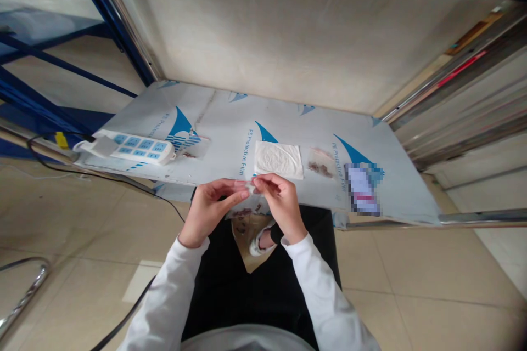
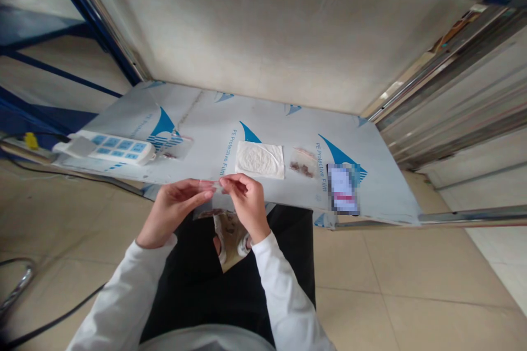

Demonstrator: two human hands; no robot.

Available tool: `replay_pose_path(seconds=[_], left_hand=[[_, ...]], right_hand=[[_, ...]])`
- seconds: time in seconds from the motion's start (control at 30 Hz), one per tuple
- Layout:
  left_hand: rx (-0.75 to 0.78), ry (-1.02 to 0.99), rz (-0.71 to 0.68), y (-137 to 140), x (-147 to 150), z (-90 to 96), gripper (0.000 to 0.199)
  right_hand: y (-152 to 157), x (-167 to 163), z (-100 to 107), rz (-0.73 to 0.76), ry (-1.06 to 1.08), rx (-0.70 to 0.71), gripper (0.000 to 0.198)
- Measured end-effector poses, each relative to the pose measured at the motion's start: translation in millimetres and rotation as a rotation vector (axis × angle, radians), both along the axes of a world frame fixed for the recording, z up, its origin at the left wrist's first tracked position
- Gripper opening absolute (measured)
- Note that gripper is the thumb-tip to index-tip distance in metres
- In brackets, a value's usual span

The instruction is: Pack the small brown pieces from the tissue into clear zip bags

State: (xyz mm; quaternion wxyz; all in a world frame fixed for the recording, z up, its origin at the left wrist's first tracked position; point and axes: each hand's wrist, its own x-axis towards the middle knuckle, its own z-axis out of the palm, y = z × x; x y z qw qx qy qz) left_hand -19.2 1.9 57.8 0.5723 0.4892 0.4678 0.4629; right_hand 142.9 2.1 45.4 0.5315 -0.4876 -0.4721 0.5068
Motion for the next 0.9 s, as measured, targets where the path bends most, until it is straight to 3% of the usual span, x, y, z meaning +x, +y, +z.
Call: replay_pose_path(seconds=[0.13, 0.27, 0.33, 0.5, 0.63, 0.73, 0.9], left_hand=[[0.098, 0.032, 0.208, -4, 4, -9.6, 0.019], [0.167, 0.111, 0.248, -6, 7, -17.2, 0.017], [0.169, 0.102, 0.239, -7, 8, -17.3, 0.018], [0.094, 0.015, 0.061, -8, 9, -14.4, 0.021], [0.135, 0.099, 0.106, -9, 8, -15.0, 0.017], [0.163, 0.116, 0.130, -10, 10, -14.7, 0.015], [0.033, -0.060, 0.022, -11, 19, -13.7, 0.020]], right_hand=[[-3, 1, 5, -0.029, 0.064, -0.019, 0.030], [-7, 7, 9, 0.028, 0.092, -0.086, 0.037], [-9, 9, 10, 0.013, 0.063, -0.093, 0.032], [-11, 10, 13, 0.001, 0.013, -0.047, 0.025], [-14, 10, 12, 0.066, 0.026, -0.079, 0.039], [-17, 11, 9, 0.113, -0.011, -0.088, 0.024], [-22, 15, 7, 0.064, -0.048, -0.028, 0.016]])
